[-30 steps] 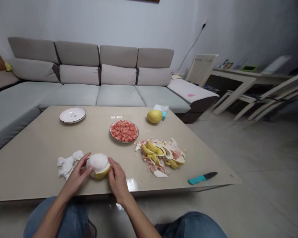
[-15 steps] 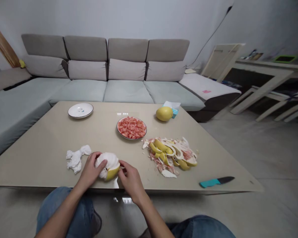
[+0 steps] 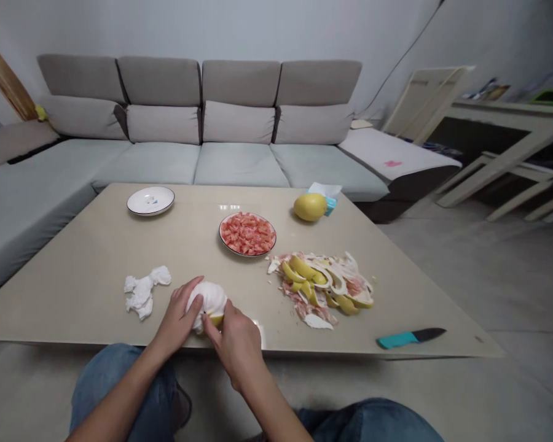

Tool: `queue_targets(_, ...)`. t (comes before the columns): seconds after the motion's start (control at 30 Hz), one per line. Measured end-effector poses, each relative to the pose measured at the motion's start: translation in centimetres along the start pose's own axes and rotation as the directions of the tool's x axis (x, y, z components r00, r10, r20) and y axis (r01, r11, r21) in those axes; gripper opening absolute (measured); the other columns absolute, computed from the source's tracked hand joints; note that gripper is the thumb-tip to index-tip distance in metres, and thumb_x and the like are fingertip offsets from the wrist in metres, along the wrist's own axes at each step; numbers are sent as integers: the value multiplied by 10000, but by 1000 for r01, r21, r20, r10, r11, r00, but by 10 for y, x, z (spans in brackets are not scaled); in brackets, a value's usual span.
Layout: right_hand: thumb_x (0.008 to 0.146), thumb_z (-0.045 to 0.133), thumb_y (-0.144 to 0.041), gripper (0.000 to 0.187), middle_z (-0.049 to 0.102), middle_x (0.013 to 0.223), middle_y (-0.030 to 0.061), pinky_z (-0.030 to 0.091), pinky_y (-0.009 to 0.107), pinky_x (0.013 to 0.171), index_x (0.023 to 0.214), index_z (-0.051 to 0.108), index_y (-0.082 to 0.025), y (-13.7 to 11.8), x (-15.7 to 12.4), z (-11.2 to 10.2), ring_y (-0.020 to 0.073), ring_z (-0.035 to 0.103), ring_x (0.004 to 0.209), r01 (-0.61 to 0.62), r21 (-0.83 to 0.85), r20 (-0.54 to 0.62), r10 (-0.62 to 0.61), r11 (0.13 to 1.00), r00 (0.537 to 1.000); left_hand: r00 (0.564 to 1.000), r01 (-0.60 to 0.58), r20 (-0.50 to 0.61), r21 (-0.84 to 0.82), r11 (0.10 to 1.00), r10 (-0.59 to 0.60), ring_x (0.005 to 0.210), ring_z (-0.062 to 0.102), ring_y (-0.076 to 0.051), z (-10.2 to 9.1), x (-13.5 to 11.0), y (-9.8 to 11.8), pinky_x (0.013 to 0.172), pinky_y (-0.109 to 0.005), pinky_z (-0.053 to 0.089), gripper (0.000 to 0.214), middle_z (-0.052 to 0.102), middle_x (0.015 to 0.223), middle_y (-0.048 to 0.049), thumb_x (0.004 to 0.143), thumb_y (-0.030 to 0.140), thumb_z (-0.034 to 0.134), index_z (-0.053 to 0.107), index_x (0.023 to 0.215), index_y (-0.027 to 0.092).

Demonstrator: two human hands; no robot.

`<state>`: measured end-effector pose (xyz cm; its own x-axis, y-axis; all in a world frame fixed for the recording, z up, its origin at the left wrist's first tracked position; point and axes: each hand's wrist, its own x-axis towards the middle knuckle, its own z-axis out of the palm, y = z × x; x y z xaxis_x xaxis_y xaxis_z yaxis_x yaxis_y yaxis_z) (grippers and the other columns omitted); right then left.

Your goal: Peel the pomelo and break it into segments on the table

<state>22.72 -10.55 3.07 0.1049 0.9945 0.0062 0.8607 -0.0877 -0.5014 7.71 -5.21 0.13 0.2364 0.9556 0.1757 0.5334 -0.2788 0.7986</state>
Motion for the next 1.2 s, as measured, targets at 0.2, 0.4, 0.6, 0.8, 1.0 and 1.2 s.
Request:
queue_targets(0.2, 898, 483, -244, 356, 725, 826, 200, 474, 303, 581, 1141, 583, -4, -7, 5, 5, 291, 720, 743, -26, -168, -8, 25, 985, 1000, 998, -64, 5, 61, 996, 64, 1214, 472, -265, 2, -1, 3, 1059, -460, 344, 426, 580, 1305, -91, 935, 400, 460, 509, 1328, 243)
queue_targets(0.4, 903, 452, -192, 352, 730, 783, 199, 469, 292, 544, 1153, 573, 24, -4, 10, 8, 282, 721, 705, 11, -200, -18, -15, 980, 1000, 996, -90, -8, 88, 992, 91, 1154, 487, -269, 5, 0, 6, 1026, -452, 358, 410, 597, 1249, -96, 922, 384, 479, 517, 1299, 226)
queue_targets(0.6, 905, 444, -159, 297, 734, 767, 194, 445, 285, 540, 1102, 598, 2, 2, 11, 7, 283, 720, 694, 11, -167, 14, -9, 986, 1000, 993, -113, -26, 69, 991, 115, 1176, 489, -272, 9, 0, 10, 1025, -447, 373, 411, 587, 1255, -108, 910, 382, 493, 519, 1284, 215)
queue_targets(0.8, 893, 458, -136, 235, 734, 758, 168, 406, 259, 549, 1013, 639, -47, 16, 14, 2, 242, 700, 672, 69, -83, 2, -69, 994, 998, 993, -117, -15, 55, 992, 118, 1227, 495, -276, 16, -4, 8, 1036, -456, 374, 448, 555, 1309, -136, 912, 375, 483, 468, 1319, 190)
queue_targets(1.0, 934, 401, -165, 273, 725, 805, 40, 430, 210, 645, 918, 672, -191, 34, 9, -12, 148, 663, 699, 183, 84, -72, -177, 979, 982, 995, -93, -32, 59, 994, 95, 1223, 516, -272, 17, -3, 3, 1038, -455, 384, 451, 568, 1304, -135, 917, 379, 462, 470, 1326, 189)
queue_targets(1.2, 869, 527, -214, 180, 660, 945, 74, 471, 267, 726, 1017, 627, -185, 28, -1, -5, 194, 620, 835, 258, 225, -297, -186, 939, 937, 995, -88, -40, 68, 994, 91, 1244, 504, -270, 17, -3, 1, 1056, -456, 373, 459, 555, 1328, -133, 922, 388, 464, 460, 1338, 195)
